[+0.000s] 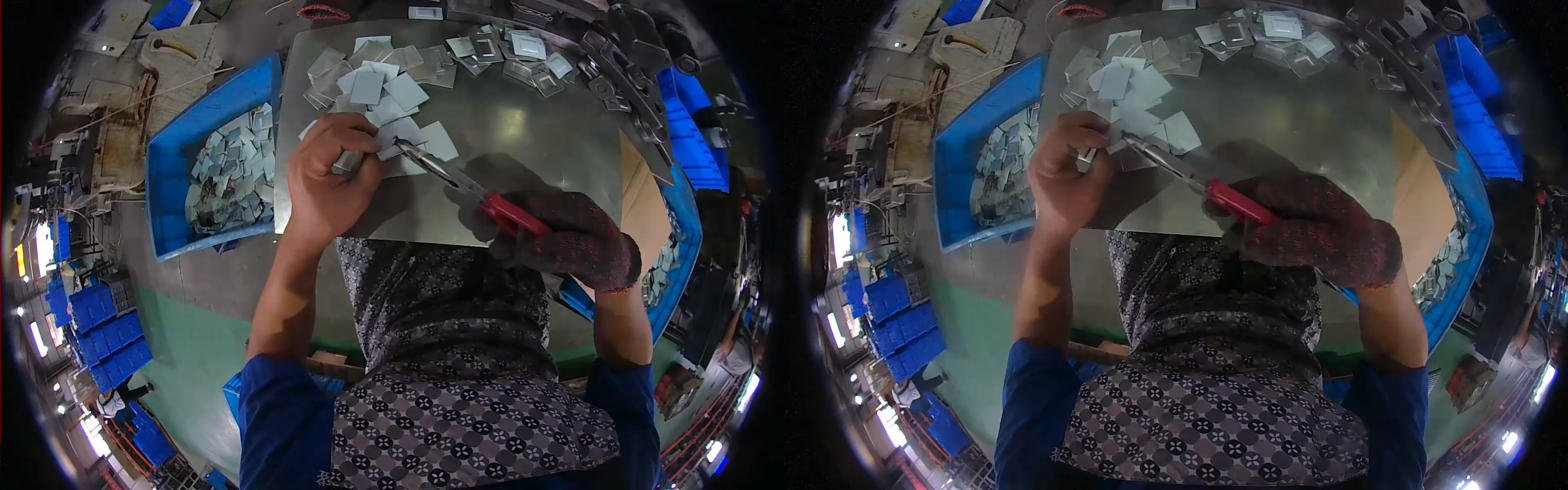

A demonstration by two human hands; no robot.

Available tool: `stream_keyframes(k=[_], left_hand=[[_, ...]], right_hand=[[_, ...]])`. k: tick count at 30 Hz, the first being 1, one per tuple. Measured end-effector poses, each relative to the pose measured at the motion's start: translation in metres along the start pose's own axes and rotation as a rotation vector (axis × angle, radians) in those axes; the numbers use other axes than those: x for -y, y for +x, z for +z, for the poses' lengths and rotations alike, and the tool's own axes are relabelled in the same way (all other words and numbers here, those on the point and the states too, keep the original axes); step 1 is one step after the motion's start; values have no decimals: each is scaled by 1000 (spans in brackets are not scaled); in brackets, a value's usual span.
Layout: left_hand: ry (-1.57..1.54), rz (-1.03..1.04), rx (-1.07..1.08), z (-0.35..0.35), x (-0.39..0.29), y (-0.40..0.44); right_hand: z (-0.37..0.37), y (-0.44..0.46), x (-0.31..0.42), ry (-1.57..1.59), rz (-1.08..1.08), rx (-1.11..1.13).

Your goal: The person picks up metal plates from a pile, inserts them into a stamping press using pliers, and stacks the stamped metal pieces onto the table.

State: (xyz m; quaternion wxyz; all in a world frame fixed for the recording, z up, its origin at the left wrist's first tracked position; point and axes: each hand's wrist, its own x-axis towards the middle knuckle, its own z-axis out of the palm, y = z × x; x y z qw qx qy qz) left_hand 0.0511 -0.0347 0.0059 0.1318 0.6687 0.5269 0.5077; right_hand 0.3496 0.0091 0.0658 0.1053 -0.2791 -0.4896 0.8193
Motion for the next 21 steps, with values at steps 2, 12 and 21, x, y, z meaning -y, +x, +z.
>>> stream_keyframes(k=[2, 12, 21], left_hand=[[-1, -3, -25, 2, 7, -2], [35, -256, -220, -11, 36, -19], [-81, -304, -255, -10, 38, -21]], right_hand=[[0, 0, 1, 7, 30, -8], [-80, 8, 63, -1423, -821, -550], [-116, 11, 102, -1059, -614, -516]])
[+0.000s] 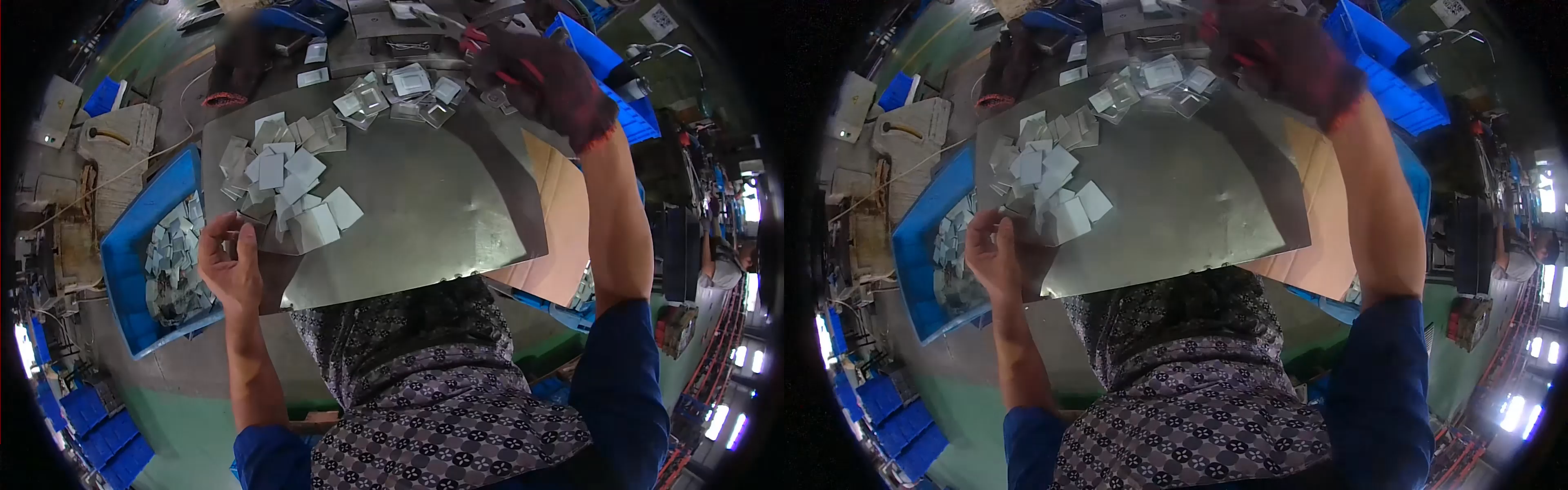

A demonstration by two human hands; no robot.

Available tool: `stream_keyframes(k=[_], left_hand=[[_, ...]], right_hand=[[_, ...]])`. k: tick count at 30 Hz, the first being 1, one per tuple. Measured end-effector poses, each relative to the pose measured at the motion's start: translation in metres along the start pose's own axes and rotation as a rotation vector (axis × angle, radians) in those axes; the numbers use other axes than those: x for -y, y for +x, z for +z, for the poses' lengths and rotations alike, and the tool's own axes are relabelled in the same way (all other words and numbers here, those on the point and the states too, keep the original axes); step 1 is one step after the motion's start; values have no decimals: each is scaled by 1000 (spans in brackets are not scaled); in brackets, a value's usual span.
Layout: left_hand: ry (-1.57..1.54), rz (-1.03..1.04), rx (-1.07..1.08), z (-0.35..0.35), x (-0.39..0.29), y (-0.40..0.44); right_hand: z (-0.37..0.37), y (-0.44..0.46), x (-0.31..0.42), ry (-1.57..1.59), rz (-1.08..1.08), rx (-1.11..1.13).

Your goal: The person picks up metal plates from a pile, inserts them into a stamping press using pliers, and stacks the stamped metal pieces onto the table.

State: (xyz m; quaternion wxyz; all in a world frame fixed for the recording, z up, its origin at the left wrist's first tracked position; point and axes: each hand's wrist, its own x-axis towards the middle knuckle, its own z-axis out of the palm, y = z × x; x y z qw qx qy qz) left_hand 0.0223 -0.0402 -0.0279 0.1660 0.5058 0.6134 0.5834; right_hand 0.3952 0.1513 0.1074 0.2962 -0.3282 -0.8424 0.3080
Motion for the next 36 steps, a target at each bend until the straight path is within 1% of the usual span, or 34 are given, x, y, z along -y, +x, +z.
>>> stream_keyframes(k=[1, 3, 5, 6, 8, 10, 11, 12, 14, 15, 17, 18, 20, 21, 22, 23, 24, 25, 26, 27, 28, 29, 31, 32, 34, 35, 36], left_hand=[[15, -4, -3, 0, -1, -1], [-20, -27, -6, 1, 0, -1], [-47, -40, 14, 3, -1, -2], [-52, -49, 15, 4, -3, -1], [-54, -50, 26, 4, -5, 1], [23, 9, 34, 2, -5, 1], [22, 14, 32, 2, -5, 1], [22, 1, 27, 1, -4, 0], [19, -11, 21, 1, -3, 1], [2, -25, 16, 2, -2, 1], [-16, -37, 15, 2, -1, 0], [-3, -15, 13, 2, 0, 0], [12, 12, -3, 3, -1, 1], [2, -80, 18, 6, -6, -1], [6, -172, 19, 5, -12, -3], [29, -186, 10, 5, -1, -4], [-7, -249, 18, 10, -23, -1], [74, -100, 9, 11, 5, -4], [135, 17, 23, 5, -14, 1], [222, 241, 10, 0, -15, 6], [207, 280, 64, -3, -17, 7], [222, 405, 63, -2, -21, 7], [315, 463, 171, -5, -30, 5], [334, 466, 158, -4, -29, 2], [391, 518, 343, 2, -25, -1], [403, 517, 329, 6, -22, -2], [460, 557, 319, 12, -16, -3]], right_hand=[[-5, -8, 16, 63, 139, 54], [-15, -25, 36, 624, 808, 1], [-5, -30, 30, 627, 725, -34], [5, -23, 31, 581, 598, -112], [14, -10, 25, 537, 470, -200], [13, 10, 12, 607, 557, -180], [14, 17, 11, 607, 551, -182], [17, 24, 14, 564, 623, -250], [21, 32, 28, 519, 693, -318], [21, 36, 58, 344, 766, -258], [18, 37, 67, 167, 834, -200], [13, 35, 51, 414, 816, -158], [6, 21, 31, 658, 776, -104], [5, 5, 28, 341, 564, -94], [5, -9, 21, 1, 185, -2], [5, -25, 15, -351, -195, -44], [19, -36, 13, -372, -259, -77], [37, -41, 11, -212, -130, -59], [60, -45, 6, 62, 173, -43], [85, -43, 3, 269, 413, -22], [107, -36, 3, 368, 508, 14], [125, -32, 4, 393, 535, 50], [144, -26, 9, 388, 542, 102], [148, -28, 10, 372, 541, 116], [152, -30, 13, 348, 534, 143], [153, -30, 12, 339, 527, 157], [154, -31, 14, 332, 529, 164]])
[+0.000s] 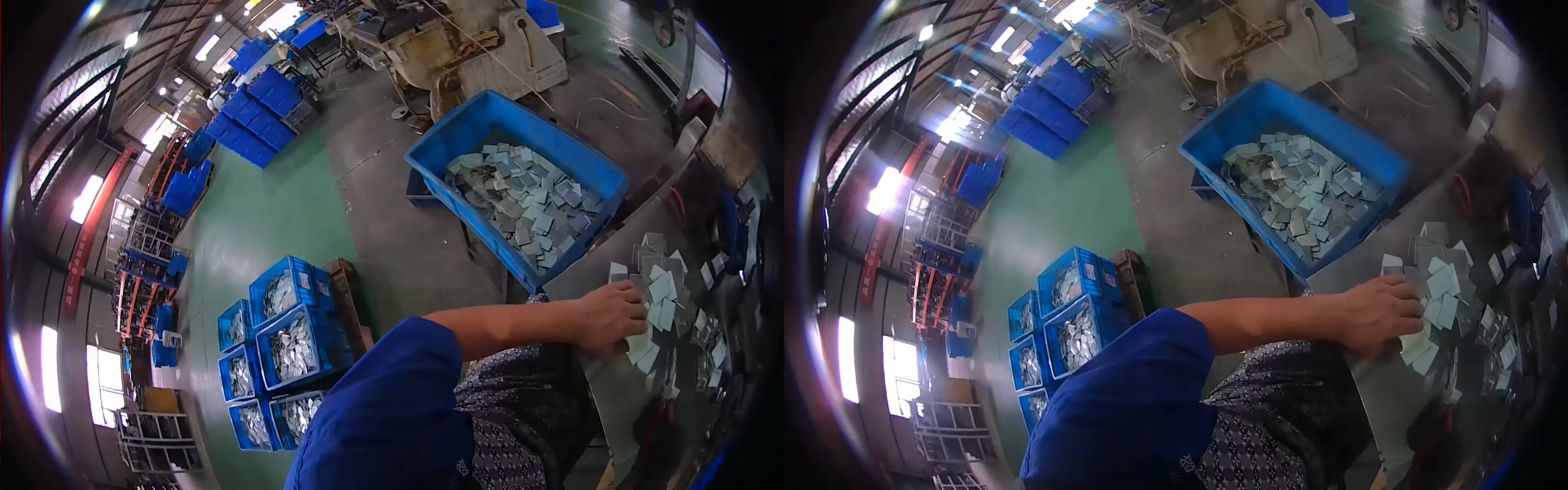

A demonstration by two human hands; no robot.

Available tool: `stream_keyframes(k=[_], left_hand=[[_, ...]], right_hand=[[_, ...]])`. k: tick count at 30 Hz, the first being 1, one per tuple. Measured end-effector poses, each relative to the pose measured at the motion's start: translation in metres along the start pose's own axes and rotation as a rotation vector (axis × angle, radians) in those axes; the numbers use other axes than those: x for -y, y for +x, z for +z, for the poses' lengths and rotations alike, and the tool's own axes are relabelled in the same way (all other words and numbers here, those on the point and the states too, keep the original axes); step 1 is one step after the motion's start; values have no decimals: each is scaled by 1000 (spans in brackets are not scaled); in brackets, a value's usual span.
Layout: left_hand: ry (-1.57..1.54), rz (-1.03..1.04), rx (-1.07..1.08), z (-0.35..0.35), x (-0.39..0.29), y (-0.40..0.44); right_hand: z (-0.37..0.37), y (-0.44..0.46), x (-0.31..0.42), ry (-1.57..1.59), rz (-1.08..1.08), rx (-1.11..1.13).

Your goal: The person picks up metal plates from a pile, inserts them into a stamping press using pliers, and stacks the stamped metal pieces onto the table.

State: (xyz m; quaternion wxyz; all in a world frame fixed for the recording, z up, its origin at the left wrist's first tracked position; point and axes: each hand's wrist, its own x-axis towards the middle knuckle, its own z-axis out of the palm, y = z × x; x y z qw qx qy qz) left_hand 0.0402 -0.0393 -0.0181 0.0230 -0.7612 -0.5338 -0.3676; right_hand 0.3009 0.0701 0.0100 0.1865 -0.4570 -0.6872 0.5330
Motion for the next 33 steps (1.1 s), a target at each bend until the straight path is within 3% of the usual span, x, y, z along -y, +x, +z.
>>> stream_keyframes(k=[2, 4, 7, 8, 11, 12, 14, 16, 18, 20, 21, 23, 27, 30, 32, 33], left_hand=[[68, 19, -5, 6, 3, -1], [110, 35, 123, 9, 4, 2], [-99, -172, 146, 2, -3, 1], [-141, -145, 79, -7, -4, 4], [-444, -394, -22, -25, -5, 9], [-592, -564, -81, -21, -4, 6], [-784, -681, -202, -21, -4, 6], [-859, -610, -275, -15, 1, 4], [-801, -510, -318, -10, -5, 10], [-480, -302, -242, -8, -9, 14], [-493, -296, -234, -8, -13, 18], [-369, -223, -174, -8, -20, 24], [-270, -275, -220, -7, -23, 26], [-149, -296, -272, -10, -8, 22], [-175, -400, -281, -7, 3, 12], [-224, -495, -269, -6, 7, 6]], right_hand=[[1, -3, -2, -19, -11, 13], [1, -4, -2, -36, -27, 23], [-19, -17, -9, -101, -54, 16], [-29, -25, -8, -126, -59, 17], [-53, -52, -7, -131, -29, 47], [-58, -58, -8, -78, 12, 73], [-59, -69, -14, 100, 113, 134], [-50, -78, -11, 562, 205, 212], [-30, -86, 28, 701, 104, 289], [-34, -88, 24, 552, -56, 350], [-36, -89, 22, 482, -138, 371], [-38, -86, 30, 475, -40, 419], [-25, -85, 47, 461, 101, 482], [-37, -88, 54, 543, 67, 191], [-74, -55, 47, 420, 148, 176], [-90, -36, 34, -178, -411, -92]])
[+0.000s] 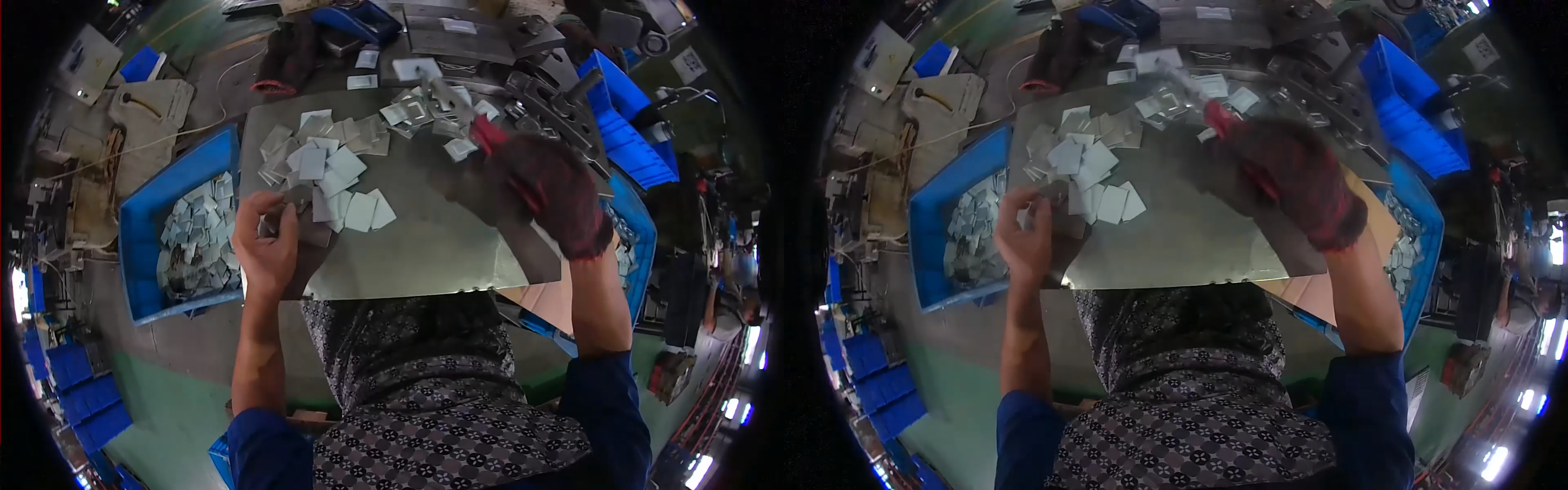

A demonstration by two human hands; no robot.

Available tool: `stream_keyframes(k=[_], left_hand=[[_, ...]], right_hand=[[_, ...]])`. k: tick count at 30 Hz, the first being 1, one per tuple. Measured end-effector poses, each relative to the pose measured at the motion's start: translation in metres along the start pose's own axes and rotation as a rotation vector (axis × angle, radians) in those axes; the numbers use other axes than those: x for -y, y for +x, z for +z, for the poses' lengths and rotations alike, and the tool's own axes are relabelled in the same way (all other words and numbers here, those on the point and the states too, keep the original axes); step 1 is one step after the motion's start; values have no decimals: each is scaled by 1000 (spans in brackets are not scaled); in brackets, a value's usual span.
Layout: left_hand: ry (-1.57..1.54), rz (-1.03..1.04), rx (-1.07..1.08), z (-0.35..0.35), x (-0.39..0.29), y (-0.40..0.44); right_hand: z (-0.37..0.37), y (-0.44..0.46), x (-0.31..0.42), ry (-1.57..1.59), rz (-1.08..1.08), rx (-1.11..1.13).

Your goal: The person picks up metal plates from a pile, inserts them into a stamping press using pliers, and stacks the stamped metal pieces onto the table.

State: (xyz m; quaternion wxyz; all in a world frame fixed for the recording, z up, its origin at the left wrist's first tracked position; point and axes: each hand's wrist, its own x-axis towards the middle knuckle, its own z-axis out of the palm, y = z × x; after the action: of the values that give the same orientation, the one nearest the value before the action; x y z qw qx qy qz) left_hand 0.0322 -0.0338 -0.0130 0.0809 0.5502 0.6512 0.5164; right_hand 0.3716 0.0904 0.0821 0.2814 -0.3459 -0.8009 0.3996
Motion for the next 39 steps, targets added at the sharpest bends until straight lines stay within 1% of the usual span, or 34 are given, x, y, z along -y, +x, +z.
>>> stream_keyframes(k=[2, 4, 5, 7, 8, 9, 10, 11, 13, 14, 16, 18, 19, 20, 22, 24, 25, 26, 28, 30, 31, 32, 34, 35, 36, 37, 39], left_hand=[[21, 14, 0, 0, 7, -1], [85, 64, -35, 1, 5, -1], [-27, -59, 7, 2, -1, -3], [-14, -55, 17, 2, -1, -3], [6, -59, 15, 1, 0, -3], [0, -63, 12, 1, 1, -3], [-47, -113, 9, 1, 3, -4], [-94, -164, 5, 1, 5, -4], [-72, -138, 13, 0, 4, -2], [-42, -102, 33, 0, 3, -2], [-37, -113, 43, 1, 4, -2], [-27, -113, 47, 1, 6, -1], [-48, -121, 44, 1, 7, -2], [-70, -133, 38, 0, 7, -3], [-53, -130, 39, -1, 5, -2], [-37, -133, 42, 0, 5, -2], [-23, -139, 44, -1, 6, -2], [-9, -145, 50, -1, 6, -3], [-1, -133, 51, -1, 4, -2], [7, -126, 42, 0, 5, -3], [-61, -156, 40, 2, 10, -4], [-126, -191, 35, 2, 13, -6], [-84, -141, 44, 0, 3, -2], [-7, -116, 50, -1, 1, -2], [14, -107, 49, 0, -2, 0], [32, -93, 59, 0, -4, 3], [206, 6, 145, 0, -6, 15]], right_hand=[[-19, 20, 4, -249, -60, -166], [-33, 41, 16, 150, 424, -159], [-42, 54, 8, 175, 419, -119], [-50, 57, -9, 196, 420, -82], [-48, 52, -27, -40, 157, -95], [-48, 48, -23, -160, 24, -87], [-43, 46, -12, -281, -110, -93], [-43, 29, 8, 22, 226, -140], [-44, 20, 18, 319, 564, -181], [-49, 14, 8, 434, 459, -98], [-45, 14, 11, 559, 357, -36], [-36, 36, 18, 157, 394, -165], [-40, 45, 2, 160, 391, -174], [-44, 56, -24, -44, 173, -139], [-47, 66, -29, -251, -49, -103], [-53, 70, -26, -327, 131, -19], [-54, 70, -28, -328, 132, -19], [-54, 70, -33, -344, -3, -60], [-53, 64, -24, -360, -135, -104], [-52, 45, 0, -627, -140, -131], [-54, 35, -6, -626, -147, -121], [-58, 20, -19, -725, -346, -110], [-30, 0, -10, -426, -193, -98], [-9, -12, -3, -31, 47, -45], [12, -24, 5, 357, 290, -87], [27, -30, 2, 755, 417, -93], [46, -35, 1, 794, 451, -4]])
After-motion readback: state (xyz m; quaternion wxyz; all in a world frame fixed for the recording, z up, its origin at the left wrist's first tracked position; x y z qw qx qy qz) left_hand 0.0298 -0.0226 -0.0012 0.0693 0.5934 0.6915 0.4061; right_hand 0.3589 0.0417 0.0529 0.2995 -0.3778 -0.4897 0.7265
